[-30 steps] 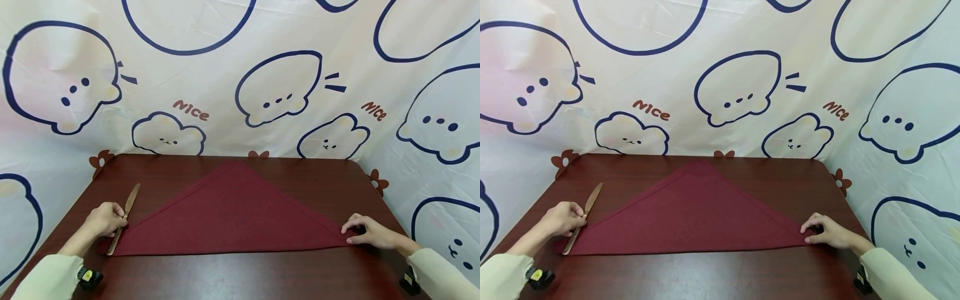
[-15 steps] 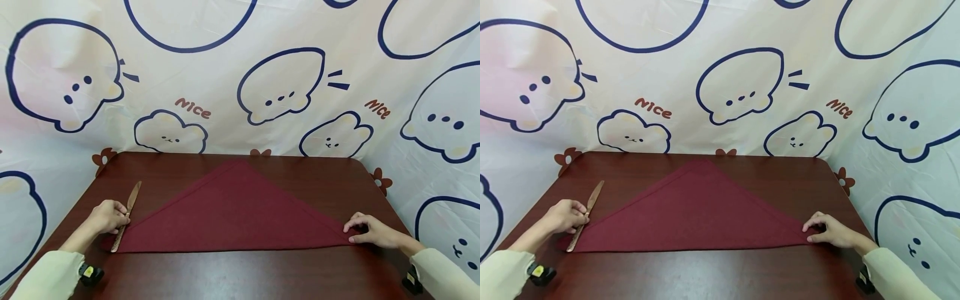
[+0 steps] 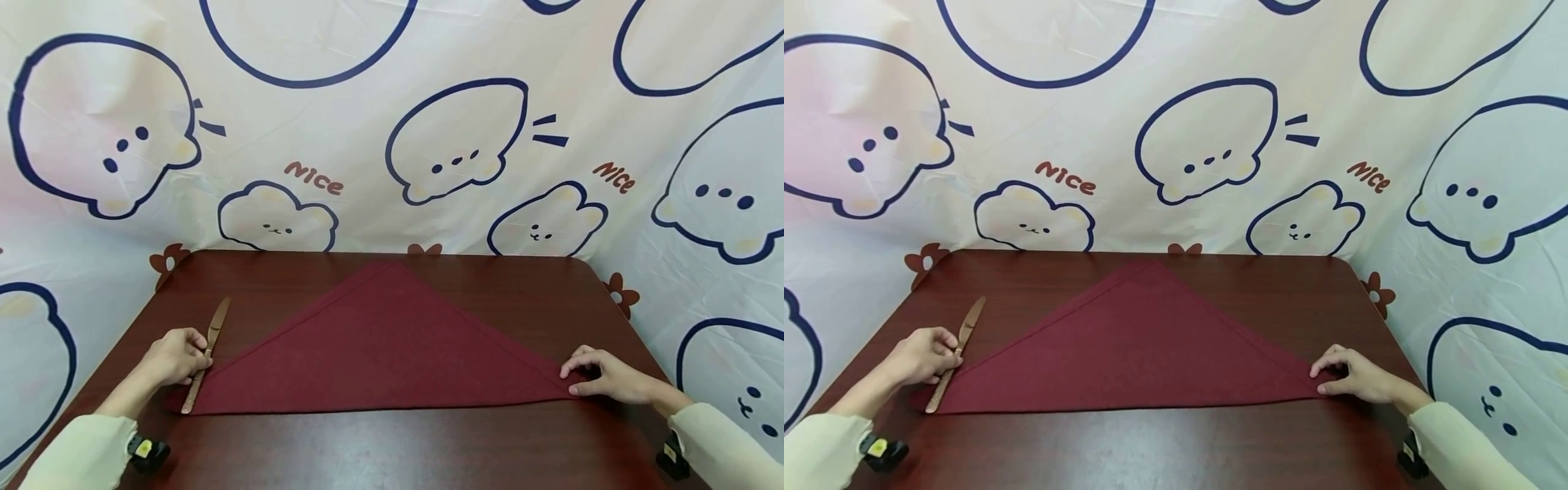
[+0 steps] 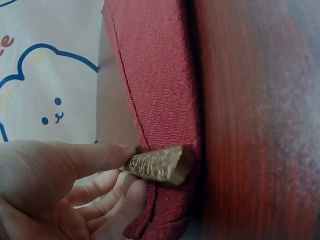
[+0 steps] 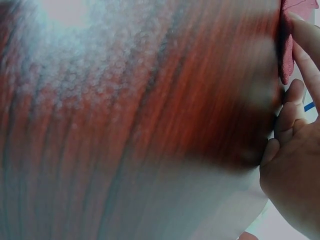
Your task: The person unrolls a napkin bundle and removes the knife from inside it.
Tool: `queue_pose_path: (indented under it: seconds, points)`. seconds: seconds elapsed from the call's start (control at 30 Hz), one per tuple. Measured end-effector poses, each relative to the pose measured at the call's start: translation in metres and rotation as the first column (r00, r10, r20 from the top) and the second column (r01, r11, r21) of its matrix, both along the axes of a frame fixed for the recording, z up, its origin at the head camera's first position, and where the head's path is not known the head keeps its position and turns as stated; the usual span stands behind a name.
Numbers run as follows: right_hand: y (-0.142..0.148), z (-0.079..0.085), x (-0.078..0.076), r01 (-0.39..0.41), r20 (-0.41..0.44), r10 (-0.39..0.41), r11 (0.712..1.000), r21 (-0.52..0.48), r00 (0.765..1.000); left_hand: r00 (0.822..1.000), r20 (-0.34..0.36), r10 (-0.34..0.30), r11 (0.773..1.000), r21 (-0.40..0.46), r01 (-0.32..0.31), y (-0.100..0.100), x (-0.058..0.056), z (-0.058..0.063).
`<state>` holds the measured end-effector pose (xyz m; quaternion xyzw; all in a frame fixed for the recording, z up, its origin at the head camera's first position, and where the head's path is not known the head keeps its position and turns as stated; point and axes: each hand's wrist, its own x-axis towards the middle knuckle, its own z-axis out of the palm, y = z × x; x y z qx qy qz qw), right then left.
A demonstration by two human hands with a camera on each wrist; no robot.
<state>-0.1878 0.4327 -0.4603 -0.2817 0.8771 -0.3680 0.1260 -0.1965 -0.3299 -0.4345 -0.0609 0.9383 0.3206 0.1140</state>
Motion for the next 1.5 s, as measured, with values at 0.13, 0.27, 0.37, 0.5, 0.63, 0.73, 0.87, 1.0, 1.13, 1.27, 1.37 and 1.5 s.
queue_pose_path:
  seconds: [0.13, 0.27, 0.37, 0.5, 0.63, 0.73, 0.87, 1.0, 1.13, 1.27, 1.37, 1.5]
  points:
    - [-0.001, 0.002, 0.000, -0.001, -0.002, 0.001, 1.000, -0.002, 1.000, 1.000, -0.007, 0.003, 1.000, 0.004, -0.003, 0.001, 0.000, -0.002]
    - [0.000, 0.004, -0.002, -0.004, -0.006, 0.004, 1.000, -0.006, 1.000, 1.000, -0.015, -0.003, 1.000, 0.015, 0.003, 0.001, -0.001, -0.002]
    - [0.001, 0.004, -0.002, -0.003, -0.008, 0.003, 1.000, -0.003, 1.000, 1.000, -0.014, -0.020, 0.999, 0.031, 0.021, 0.001, -0.003, 0.000]
    - [0.002, 0.003, -0.003, -0.003, -0.005, 0.003, 1.000, -0.002, 1.000, 0.999, -0.013, -0.048, 0.998, 0.037, 0.048, 0.000, -0.005, 0.003]
    - [0.001, 0.002, -0.003, -0.004, -0.011, 0.004, 1.000, -0.009, 1.000, 0.998, -0.007, -0.067, 0.997, 0.049, 0.067, -0.002, -0.005, 0.008]
    - [0.001, 0.003, -0.004, -0.002, -0.020, 0.002, 1.000, -0.014, 1.000, 0.997, -0.003, -0.072, 0.995, 0.070, 0.072, -0.004, -0.005, 0.012]
    - [0.001, 0.003, -0.004, -0.006, -0.027, 0.006, 1.000, -0.013, 1.000, 0.996, 0.023, -0.086, 0.990, 0.110, 0.083, -0.003, -0.007, 0.017]
    - [0.003, 0.001, -0.004, -0.003, -0.026, 0.002, 1.000, -0.006, 1.000, 0.993, 0.055, -0.100, 0.983, 0.158, 0.090, 0.001, -0.010, 0.021]
    - [0.004, -0.001, -0.004, -0.004, -0.027, 0.004, 1.000, -0.011, 1.000, 0.993, 0.057, -0.104, 0.977, 0.195, 0.091, 0.007, -0.015, 0.024]
    - [0.003, -0.002, -0.003, -0.009, -0.013, 0.008, 1.000, -0.025, 1.000, 0.992, 0.056, -0.110, 0.967, 0.236, 0.094, 0.012, -0.017, 0.023]
    - [0.003, -0.002, -0.002, -0.012, -0.008, 0.012, 1.000, -0.029, 1.000, 0.992, 0.056, -0.115, 0.955, 0.280, 0.095, 0.016, -0.016, 0.022]
    - [0.003, -0.001, 0.000, -0.003, -0.012, 0.003, 1.000, -0.022, 1.000, 0.992, 0.054, -0.116, 0.941, 0.325, 0.092, 0.019, -0.016, 0.020]
